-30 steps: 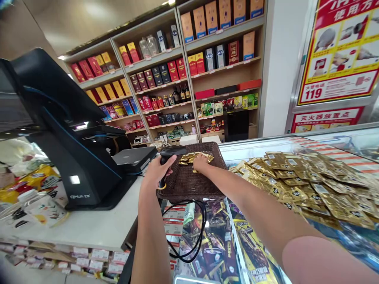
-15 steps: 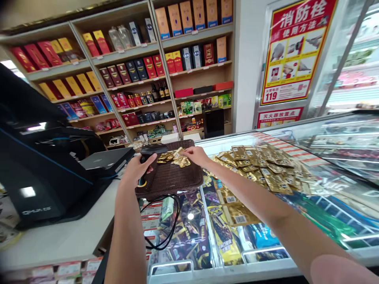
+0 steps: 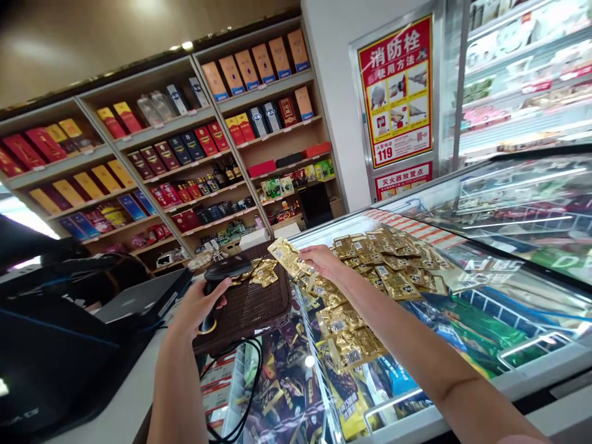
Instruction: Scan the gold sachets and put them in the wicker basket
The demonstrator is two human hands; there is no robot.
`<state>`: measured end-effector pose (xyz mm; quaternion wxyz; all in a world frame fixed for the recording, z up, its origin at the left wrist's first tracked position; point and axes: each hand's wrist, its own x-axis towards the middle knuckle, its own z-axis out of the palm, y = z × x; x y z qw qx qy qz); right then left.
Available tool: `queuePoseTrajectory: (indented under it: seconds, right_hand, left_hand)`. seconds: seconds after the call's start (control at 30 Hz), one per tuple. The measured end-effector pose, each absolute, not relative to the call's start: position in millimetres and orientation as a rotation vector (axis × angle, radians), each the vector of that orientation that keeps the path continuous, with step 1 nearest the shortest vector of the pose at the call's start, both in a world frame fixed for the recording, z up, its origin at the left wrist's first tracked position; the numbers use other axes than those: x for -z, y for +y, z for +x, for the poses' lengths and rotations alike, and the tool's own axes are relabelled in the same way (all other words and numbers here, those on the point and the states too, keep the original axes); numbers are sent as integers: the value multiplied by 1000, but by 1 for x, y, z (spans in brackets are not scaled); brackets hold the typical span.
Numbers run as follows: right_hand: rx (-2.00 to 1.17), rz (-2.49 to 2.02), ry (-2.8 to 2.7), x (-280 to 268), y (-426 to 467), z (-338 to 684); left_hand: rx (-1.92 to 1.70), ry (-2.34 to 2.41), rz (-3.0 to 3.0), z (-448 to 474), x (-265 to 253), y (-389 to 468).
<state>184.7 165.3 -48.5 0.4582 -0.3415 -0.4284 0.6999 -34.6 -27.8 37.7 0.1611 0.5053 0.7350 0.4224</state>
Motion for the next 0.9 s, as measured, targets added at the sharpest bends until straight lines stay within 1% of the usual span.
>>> queuePoseTrajectory:
  seconds: [0.17,0.37,0.9]
  right_hand:
    - [-1722,-879,-1047,42,165,191]
    - [-1712,-856,-1064,46,168,191]
    - [-1704,-860,-1156,44,170,199]
  left_hand:
    - [-1171,2118,1467,-22,-43,-30]
    - [-1136,2020,1516,-10,-43,-30]
    - [-1124,2036,1518,-6,-40,-26]
